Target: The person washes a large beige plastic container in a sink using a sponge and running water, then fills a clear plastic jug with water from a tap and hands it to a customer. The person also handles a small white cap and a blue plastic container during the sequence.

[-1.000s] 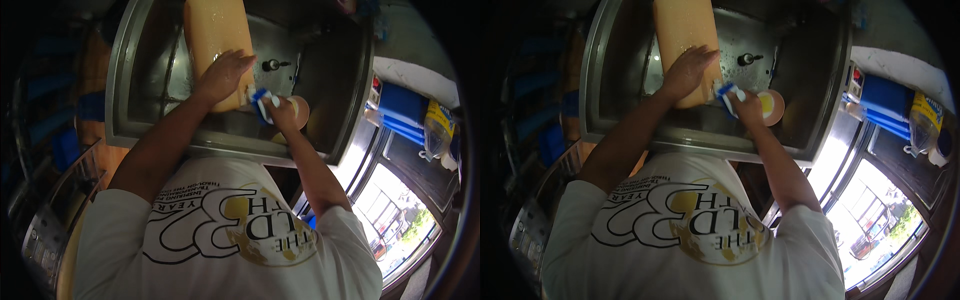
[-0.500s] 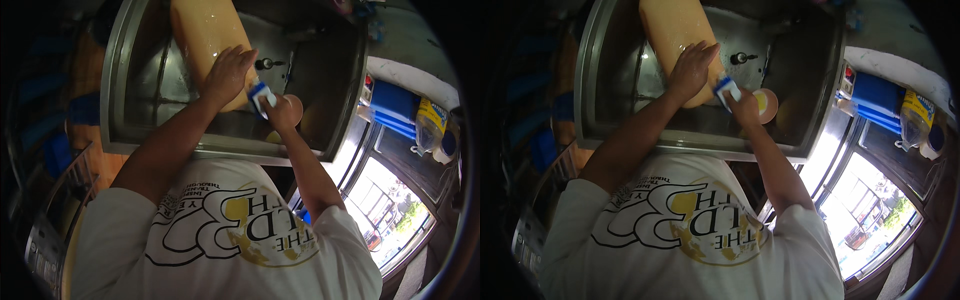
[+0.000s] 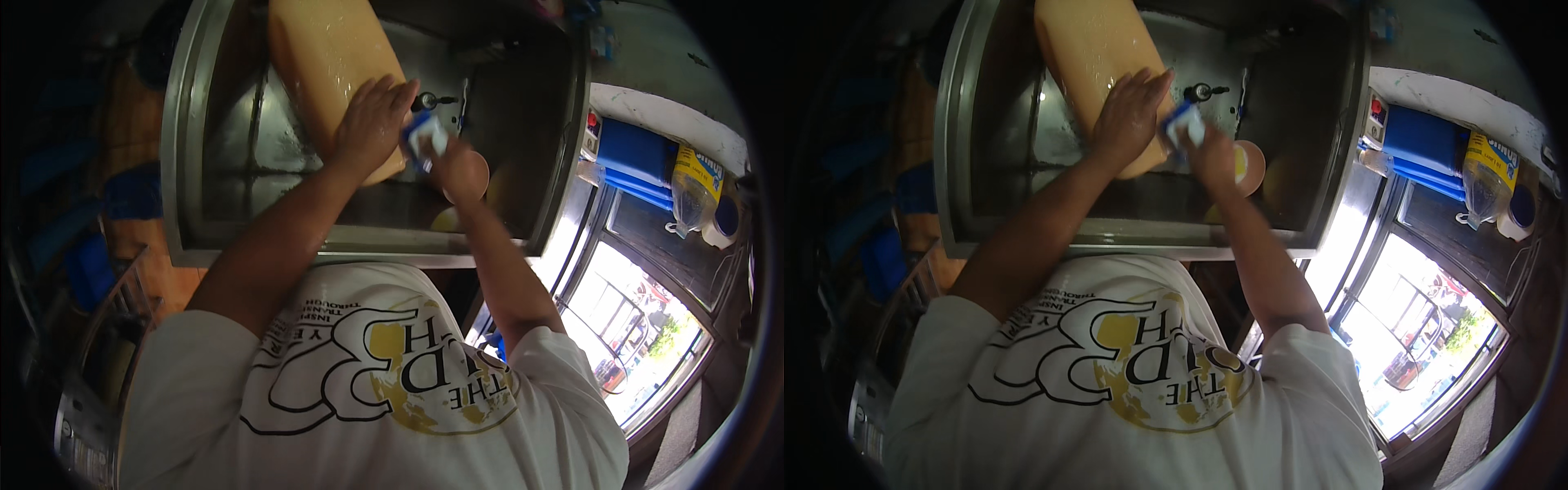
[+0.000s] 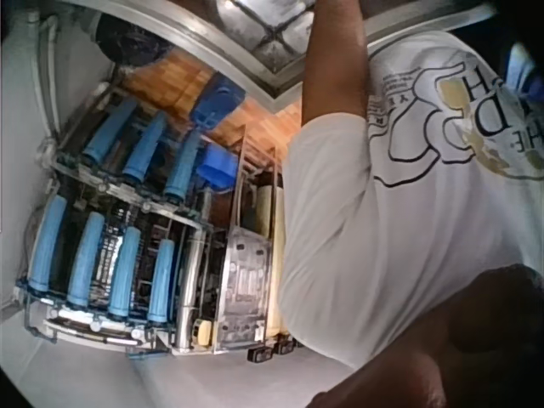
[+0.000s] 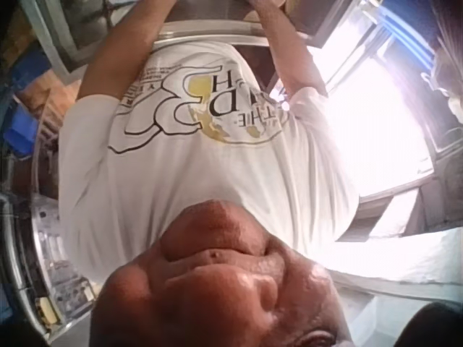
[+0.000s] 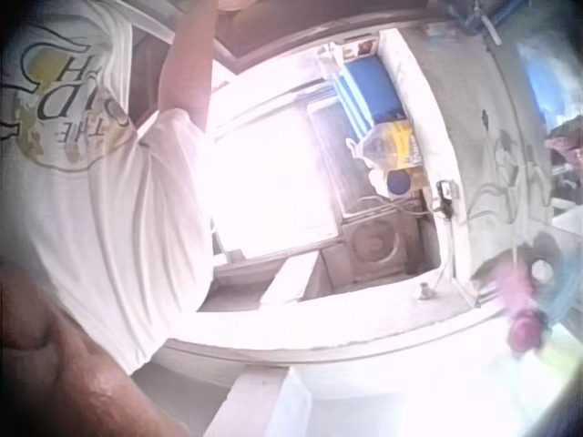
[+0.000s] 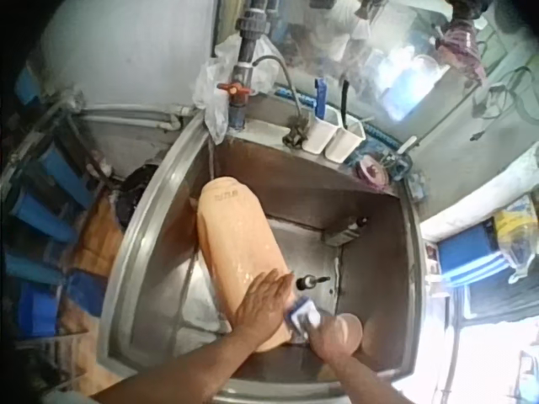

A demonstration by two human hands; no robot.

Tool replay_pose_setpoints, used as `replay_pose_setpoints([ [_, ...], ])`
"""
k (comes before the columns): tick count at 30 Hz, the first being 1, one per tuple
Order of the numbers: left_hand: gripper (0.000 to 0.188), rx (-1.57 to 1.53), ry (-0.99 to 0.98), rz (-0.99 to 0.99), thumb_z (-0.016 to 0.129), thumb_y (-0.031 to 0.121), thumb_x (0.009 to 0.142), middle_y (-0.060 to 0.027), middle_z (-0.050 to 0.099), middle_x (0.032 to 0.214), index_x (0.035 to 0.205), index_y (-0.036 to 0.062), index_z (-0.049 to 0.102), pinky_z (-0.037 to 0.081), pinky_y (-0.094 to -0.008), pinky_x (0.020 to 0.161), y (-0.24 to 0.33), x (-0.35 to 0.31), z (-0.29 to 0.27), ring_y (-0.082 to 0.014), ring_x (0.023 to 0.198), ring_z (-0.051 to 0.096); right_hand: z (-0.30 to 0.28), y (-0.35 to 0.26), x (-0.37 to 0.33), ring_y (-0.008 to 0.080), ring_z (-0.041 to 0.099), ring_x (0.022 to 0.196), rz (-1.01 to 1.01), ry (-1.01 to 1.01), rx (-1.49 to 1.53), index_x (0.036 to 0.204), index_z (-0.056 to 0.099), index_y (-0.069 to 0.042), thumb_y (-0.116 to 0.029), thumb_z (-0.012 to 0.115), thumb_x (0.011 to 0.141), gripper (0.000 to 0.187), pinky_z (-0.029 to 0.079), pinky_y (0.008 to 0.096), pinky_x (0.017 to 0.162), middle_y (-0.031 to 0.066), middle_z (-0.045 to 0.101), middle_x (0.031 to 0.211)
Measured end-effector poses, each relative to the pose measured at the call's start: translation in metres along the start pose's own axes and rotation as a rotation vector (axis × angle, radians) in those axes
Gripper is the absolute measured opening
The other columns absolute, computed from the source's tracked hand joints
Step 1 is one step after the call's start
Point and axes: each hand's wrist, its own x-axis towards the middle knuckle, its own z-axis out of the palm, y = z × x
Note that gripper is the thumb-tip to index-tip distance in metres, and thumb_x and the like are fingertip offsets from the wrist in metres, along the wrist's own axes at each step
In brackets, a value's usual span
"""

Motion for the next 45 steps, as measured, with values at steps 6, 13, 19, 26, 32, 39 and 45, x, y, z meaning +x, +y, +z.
replay_pose_setpoints([
  [6, 0.052, 0.000, -0.002, 0.005, 0.050, 0.003, 0.093, -0.0096, 0.060, 0.138, 0.145, 0.0081, 0.047, 0.032, -0.0472, 0.118, -0.003, 0.011, 0.000, -0.0304, 0.137, 0.048, -0.022, 0.007, 0.001, 0.0416, 0.069, 0.087, 0.042, 0.039, -0.040, 0.095, 0.072, -0.003, -0.044, 0.069, 0.091, 0.042, 0.053, 0.0452, 0.078, 0.0245, 0.070, 0.091],
  [13, 0.047, 0.009, 0.001, 0.019, 0.048, 0.007, 0.096, -0.0087, 0.060, 0.138, 0.143, 0.0080, 0.048, 0.032, -0.0480, 0.117, -0.004, 0.004, 0.002, -0.0308, 0.136, 0.049, -0.008, 0.066, -0.015, 0.0411, 0.069, 0.086, 0.048, 0.163, -0.013, 0.099, 0.073, -0.001, -0.044, 0.071, 0.089, 0.044, 0.054, 0.0456, 0.078, 0.0256, 0.070, 0.089],
  [19, 0.046, -0.010, -0.032, 0.014, 0.049, 0.006, 0.096, -0.0097, 0.061, 0.136, 0.143, 0.0077, 0.049, 0.034, -0.0482, 0.116, -0.002, 0.007, 0.001, -0.0312, 0.135, 0.051, -0.004, 0.030, -0.001, 0.0397, 0.068, 0.069, 0.003, 0.168, -0.074, 0.093, 0.074, -0.006, -0.047, 0.074, 0.085, 0.042, 0.054, 0.0442, 0.066, 0.0201, 0.068, 0.073],
  [26, 0.044, -0.007, -0.012, 0.021, 0.048, 0.005, 0.098, -0.0095, 0.062, 0.135, 0.142, 0.0077, 0.048, 0.035, -0.0483, 0.115, -0.005, 0.008, 0.003, -0.0326, 0.133, 0.052, -0.021, -0.028, -0.006, 0.0419, 0.071, 0.087, -0.057, -0.052, -0.258, 0.106, 0.072, -0.005, -0.048, 0.071, 0.087, 0.047, 0.056, 0.0473, 0.078, 0.0246, 0.072, 0.092],
  [32, 0.047, -0.026, -0.008, 0.027, 0.053, 0.004, 0.094, -0.0090, 0.061, 0.136, 0.141, 0.0077, 0.048, 0.037, -0.0491, 0.113, -0.005, 0.001, 0.003, -0.0333, 0.131, 0.053, -0.025, 0.001, -0.003, 0.0393, 0.071, 0.087, 0.012, -0.032, -0.241, 0.106, 0.074, -0.008, -0.048, 0.071, 0.087, 0.044, 0.055, 0.0473, 0.079, 0.0218, 0.073, 0.092],
  [39, 0.048, -0.034, -0.023, 0.034, 0.052, 0.003, 0.094, -0.0096, 0.061, 0.136, 0.142, 0.0074, 0.048, 0.037, -0.0500, 0.113, 0.000, -0.004, 0.000, -0.0334, 0.132, 0.052, -0.017, 0.009, -0.008, 0.0371, 0.071, 0.082, 0.041, 0.054, -0.300, 0.093, 0.076, -0.008, -0.048, 0.073, 0.085, 0.040, 0.055, 0.0455, 0.077, 0.0200, 0.072, 0.085],
  [45, 0.049, -0.018, -0.010, 0.047, 0.052, 0.002, 0.093, -0.0098, 0.060, 0.136, 0.141, 0.0070, 0.048, 0.036, -0.0496, 0.114, -0.002, 0.000, 0.000, -0.0336, 0.133, 0.052, -0.024, -0.016, -0.001, 0.0394, 0.071, 0.091, 0.086, -0.074, -0.340, 0.108, 0.074, -0.010, -0.049, 0.068, 0.089, 0.044, 0.056, 0.0474, 0.082, 0.0222, 0.073, 0.095],
])
